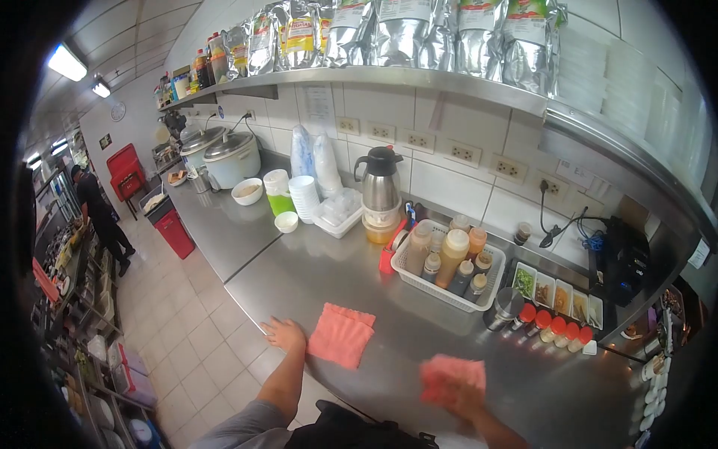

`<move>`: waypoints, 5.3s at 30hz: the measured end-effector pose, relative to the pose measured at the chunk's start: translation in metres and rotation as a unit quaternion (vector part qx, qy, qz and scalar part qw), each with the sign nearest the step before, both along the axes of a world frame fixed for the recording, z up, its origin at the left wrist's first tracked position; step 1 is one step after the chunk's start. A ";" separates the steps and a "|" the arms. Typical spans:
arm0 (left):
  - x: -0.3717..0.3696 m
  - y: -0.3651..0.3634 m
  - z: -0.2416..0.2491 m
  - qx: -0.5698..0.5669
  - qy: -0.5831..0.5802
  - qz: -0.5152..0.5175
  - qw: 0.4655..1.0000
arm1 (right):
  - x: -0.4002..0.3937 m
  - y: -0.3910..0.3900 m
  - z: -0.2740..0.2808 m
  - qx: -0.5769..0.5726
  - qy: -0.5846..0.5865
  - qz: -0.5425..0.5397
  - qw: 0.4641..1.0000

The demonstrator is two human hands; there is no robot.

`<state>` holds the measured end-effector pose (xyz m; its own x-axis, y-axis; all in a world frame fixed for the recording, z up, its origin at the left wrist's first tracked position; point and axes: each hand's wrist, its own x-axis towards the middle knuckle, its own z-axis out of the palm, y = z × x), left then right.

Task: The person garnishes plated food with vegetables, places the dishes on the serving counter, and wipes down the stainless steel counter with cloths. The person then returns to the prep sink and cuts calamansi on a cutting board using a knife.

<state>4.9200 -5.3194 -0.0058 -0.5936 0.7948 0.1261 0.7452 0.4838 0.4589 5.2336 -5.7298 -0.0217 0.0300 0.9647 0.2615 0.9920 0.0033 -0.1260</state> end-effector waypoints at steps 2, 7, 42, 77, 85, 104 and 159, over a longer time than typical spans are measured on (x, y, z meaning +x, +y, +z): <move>0.000 0.001 -0.003 0.004 0.007 0.001 1.000 | 0.033 0.005 0.003 -0.013 0.000 -0.205 0.979; -0.001 0.003 -0.008 -0.001 0.021 0.003 1.000 | -0.029 0.093 -0.019 -0.024 0.102 -0.273 0.956; -0.004 0.003 -0.018 0.001 0.050 -0.026 0.998 | 0.033 0.173 -0.020 0.008 0.009 -0.339 0.941; 0.007 0.008 -0.013 -0.034 0.042 -0.026 0.998 | -0.090 0.442 -0.027 0.028 0.143 -0.009 0.989; 0.001 0.006 -0.017 0.003 0.043 -0.029 0.999 | 0.006 0.236 -0.020 0.082 0.033 -0.234 0.968; 0.001 0.009 -0.033 -0.004 0.048 -0.067 0.997 | 0.016 0.092 -0.010 0.000 0.005 -0.363 0.932; 0.124 -0.236 -0.024 -0.032 0.191 -0.829 0.525 | -0.014 -0.087 0.000 -0.024 0.043 -0.521 0.852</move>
